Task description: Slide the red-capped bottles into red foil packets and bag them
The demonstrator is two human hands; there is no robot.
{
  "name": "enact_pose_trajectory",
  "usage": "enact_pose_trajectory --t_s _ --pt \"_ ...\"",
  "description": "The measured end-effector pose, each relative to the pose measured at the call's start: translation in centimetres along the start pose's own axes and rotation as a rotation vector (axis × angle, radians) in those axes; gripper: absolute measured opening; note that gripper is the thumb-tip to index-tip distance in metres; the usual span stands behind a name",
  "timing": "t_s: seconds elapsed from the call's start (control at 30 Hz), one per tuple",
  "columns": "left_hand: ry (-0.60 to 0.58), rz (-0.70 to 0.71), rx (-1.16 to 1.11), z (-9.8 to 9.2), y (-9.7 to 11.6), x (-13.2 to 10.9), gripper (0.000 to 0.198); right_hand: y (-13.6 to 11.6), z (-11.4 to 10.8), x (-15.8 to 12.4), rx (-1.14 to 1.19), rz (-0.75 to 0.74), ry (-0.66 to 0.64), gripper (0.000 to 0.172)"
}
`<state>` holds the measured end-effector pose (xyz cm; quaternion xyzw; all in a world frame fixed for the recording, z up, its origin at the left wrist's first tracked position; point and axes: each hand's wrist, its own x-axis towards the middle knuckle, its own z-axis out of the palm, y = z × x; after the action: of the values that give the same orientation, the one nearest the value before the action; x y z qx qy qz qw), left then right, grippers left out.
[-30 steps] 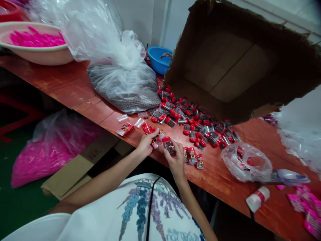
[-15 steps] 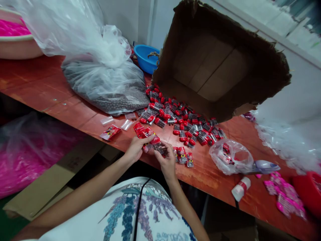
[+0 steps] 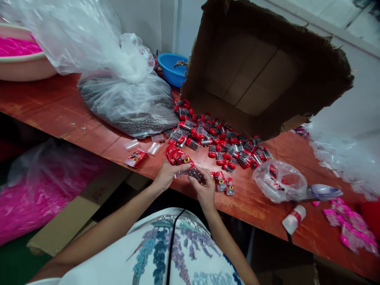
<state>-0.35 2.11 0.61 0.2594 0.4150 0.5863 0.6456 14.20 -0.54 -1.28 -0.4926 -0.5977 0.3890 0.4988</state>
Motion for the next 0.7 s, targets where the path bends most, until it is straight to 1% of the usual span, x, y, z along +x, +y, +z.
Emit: enact_pose_trajectory --t_s 0.07,0.13,0.23,0.3,0.37,0.5,0.57,0.7 --pt "0.008 0.027 0.018 0.01 -0.08 -0.07 0.023 0.0 0.04 0.0 0.029 0.008 -0.015 0.037" --pt "0.049 0.047 0.008 0.04 -0.21 -0.06 0.023 -0.08 0.04 0.03 0.032 -0.014 -0.033 0.034" --pt "0.104 0.037 0.0 0.09 -0.19 0.03 0.027 -0.31 0.01 0.05 0.006 -0.048 -0.031 0.033" --pt "0.089 0.012 0.019 0.05 0.04 0.06 0.029 -0.48 -0.06 0.06 0.001 -0.038 -0.026 0.034" --pt "0.049 -0.005 0.032 -0.05 0.31 -0.02 0.029 -0.59 -0.23 0.09 0.02 -0.002 -0.034 0.035" --pt "-0.011 0.007 0.017 -0.2 0.4 -0.4 0.03 -0.59 -0.7 0.18 0.117 0.071 -0.018 0.037" --pt "-0.009 0.018 0.007 -0.12 0.14 -0.56 0.03 -0.64 -0.83 0.09 0.092 0.063 -0.006 0.037" --pt "0.06 0.004 0.015 0.35 -0.32 -0.6 0.027 -0.83 -0.62 -0.47 -0.023 -0.024 0.021 0.032"
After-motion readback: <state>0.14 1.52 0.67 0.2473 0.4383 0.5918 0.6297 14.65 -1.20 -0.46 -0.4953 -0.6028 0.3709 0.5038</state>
